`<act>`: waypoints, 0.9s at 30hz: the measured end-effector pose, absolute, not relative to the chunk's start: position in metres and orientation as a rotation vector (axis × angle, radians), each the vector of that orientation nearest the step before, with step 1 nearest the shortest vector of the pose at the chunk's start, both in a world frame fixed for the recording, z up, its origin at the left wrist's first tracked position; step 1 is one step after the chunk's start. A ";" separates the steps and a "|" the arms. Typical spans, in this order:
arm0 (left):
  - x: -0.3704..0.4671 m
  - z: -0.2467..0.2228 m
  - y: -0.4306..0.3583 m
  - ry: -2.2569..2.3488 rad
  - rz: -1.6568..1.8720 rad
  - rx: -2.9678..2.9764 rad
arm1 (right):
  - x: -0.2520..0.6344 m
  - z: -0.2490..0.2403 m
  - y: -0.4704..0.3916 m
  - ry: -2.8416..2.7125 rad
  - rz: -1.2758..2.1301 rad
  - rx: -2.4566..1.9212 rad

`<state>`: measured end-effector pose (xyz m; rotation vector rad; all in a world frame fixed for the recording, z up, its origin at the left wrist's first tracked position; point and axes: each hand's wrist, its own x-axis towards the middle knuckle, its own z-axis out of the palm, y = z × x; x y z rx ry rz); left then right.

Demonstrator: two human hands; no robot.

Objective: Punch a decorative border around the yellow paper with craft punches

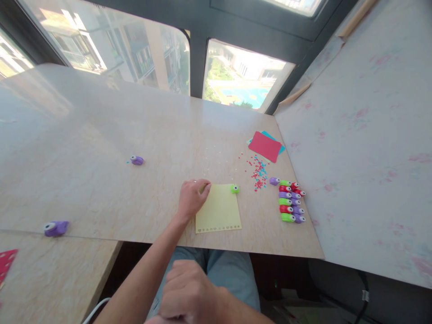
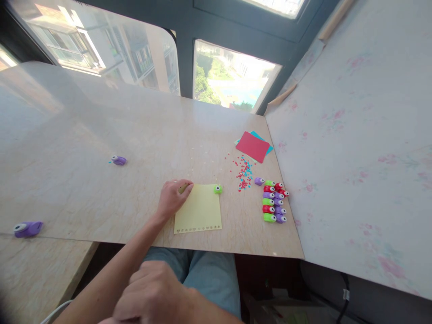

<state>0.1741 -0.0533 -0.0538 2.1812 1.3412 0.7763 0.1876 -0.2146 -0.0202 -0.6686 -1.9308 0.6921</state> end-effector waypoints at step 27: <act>0.173 -0.053 -0.054 1.313 0.783 2.144 | 0.401 -0.019 -0.119 -1.139 1.264 -1.923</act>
